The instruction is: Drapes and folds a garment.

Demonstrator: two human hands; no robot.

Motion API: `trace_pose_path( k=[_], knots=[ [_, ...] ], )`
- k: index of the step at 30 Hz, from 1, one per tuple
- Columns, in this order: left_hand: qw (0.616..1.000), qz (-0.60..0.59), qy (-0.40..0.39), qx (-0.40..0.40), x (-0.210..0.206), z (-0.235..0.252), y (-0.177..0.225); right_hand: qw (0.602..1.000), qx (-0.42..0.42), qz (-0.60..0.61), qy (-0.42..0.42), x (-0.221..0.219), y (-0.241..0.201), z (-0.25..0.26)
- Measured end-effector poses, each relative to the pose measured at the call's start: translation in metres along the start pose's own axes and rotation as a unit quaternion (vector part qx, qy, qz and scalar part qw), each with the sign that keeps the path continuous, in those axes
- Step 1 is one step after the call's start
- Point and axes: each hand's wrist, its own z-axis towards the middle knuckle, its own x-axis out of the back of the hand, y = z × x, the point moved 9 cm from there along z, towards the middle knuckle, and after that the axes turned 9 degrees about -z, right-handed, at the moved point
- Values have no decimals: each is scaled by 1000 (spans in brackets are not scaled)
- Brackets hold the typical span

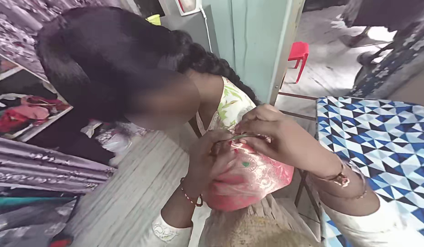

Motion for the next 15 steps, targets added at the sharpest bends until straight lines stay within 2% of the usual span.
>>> trace_pose_path(
  k=[3, 5, 10, 12, 15],
  knots=[
    [1000, -14, 14, 4, 6, -7, -4, 999, -12, -28, 42, -2, -15, -6],
    [997, -67, 16, 26, 7, -7, -10, 998, -26, -37, 46, -3, -19, -6],
    [970, -197, 45, 133, 4, 12, -32, 988, -86, -124, 35, -4, -16, 10],
    [959, -231, 47, 159, 0, 19, -41, 988, -100, -109, 43, -1, -6, 14],
    [933, -269, 65, 231, -5, 19, -55, 988, -152, -15, 18, 3, 11, 18]
  ],
)
